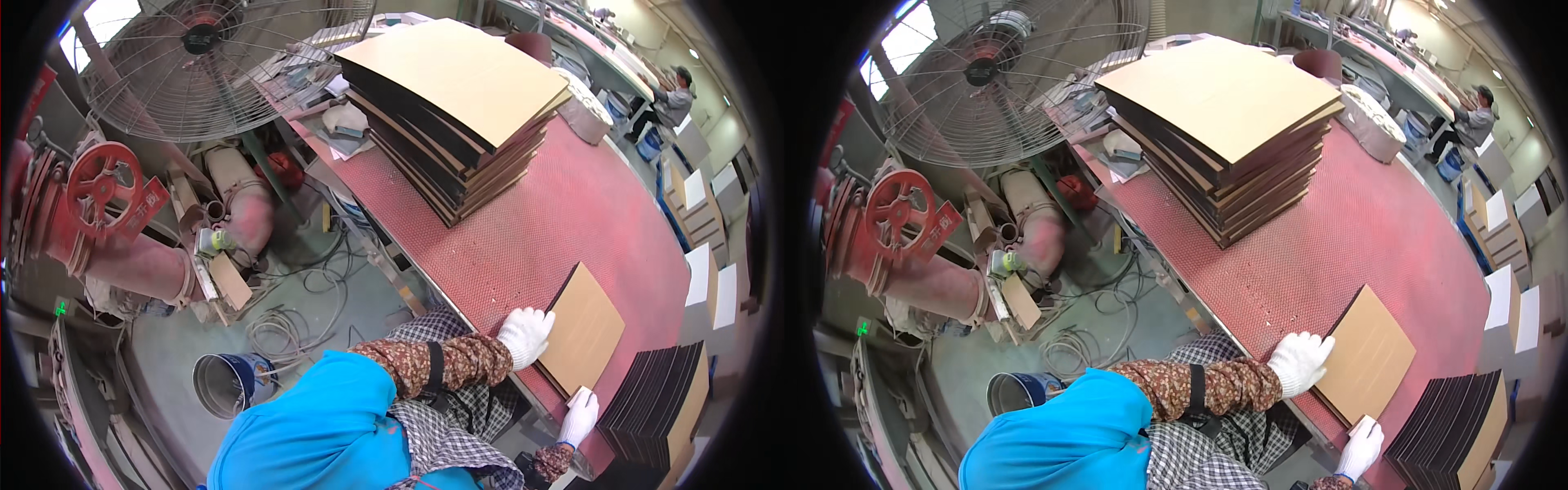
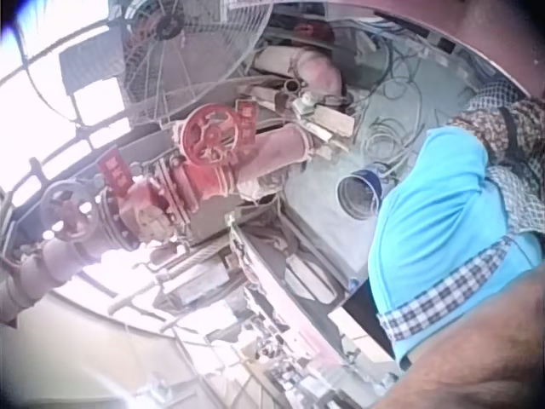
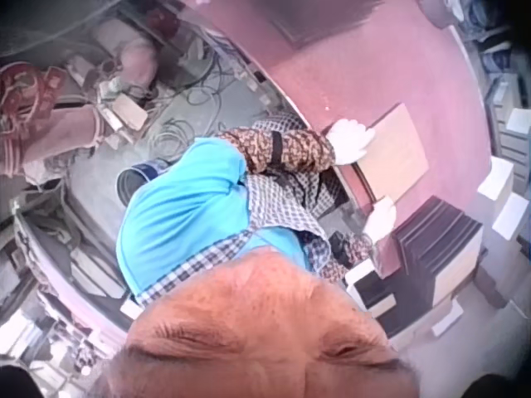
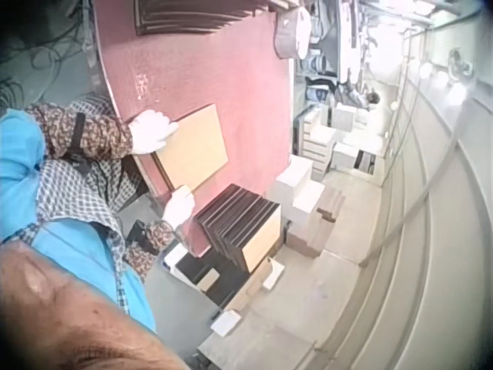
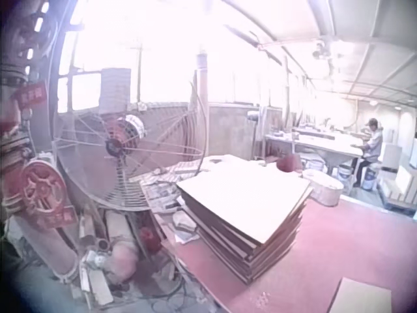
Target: Checking and stacking square boards on a workstation.
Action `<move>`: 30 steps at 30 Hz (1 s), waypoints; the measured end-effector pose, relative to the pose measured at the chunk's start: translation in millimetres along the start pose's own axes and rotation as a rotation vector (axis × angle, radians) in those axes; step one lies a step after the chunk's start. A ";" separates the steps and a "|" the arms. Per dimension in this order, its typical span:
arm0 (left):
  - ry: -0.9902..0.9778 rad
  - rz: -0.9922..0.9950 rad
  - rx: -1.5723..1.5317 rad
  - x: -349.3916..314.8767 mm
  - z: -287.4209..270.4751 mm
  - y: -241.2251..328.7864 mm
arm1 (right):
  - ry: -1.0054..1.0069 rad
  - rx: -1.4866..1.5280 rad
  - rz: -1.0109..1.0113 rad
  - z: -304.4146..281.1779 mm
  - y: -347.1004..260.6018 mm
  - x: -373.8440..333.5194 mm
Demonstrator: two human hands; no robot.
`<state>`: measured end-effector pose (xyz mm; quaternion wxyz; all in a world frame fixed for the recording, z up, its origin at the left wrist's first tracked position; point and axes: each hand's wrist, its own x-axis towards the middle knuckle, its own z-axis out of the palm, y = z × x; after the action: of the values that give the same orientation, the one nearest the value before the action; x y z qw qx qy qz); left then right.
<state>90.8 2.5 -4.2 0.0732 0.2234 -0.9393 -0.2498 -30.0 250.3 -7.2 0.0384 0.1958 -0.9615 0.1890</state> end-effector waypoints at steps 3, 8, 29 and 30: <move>-0.073 -0.082 -0.070 -2.2 -6.1 4.6 | -0.021 0.066 0.093 5.7 2.1 0.3; -0.117 -0.240 -0.307 4.1 -18.3 -0.5 | -0.003 0.085 0.094 -13.3 -27.5 -20.9; 1.047 0.169 -0.681 -62.6 -293.8 -75.5 | -0.219 1.304 -0.340 -100.5 -243.5 -8.5; 1.087 0.153 -0.714 -65.9 -305.7 -93.6 | -0.263 1.332 -0.401 -99.2 -262.7 -7.8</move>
<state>261.5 -173.4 211.3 0.6250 0.2123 -0.6409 -0.3919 79.9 66.9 174.9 -0.1720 0.3723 -0.5833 0.7012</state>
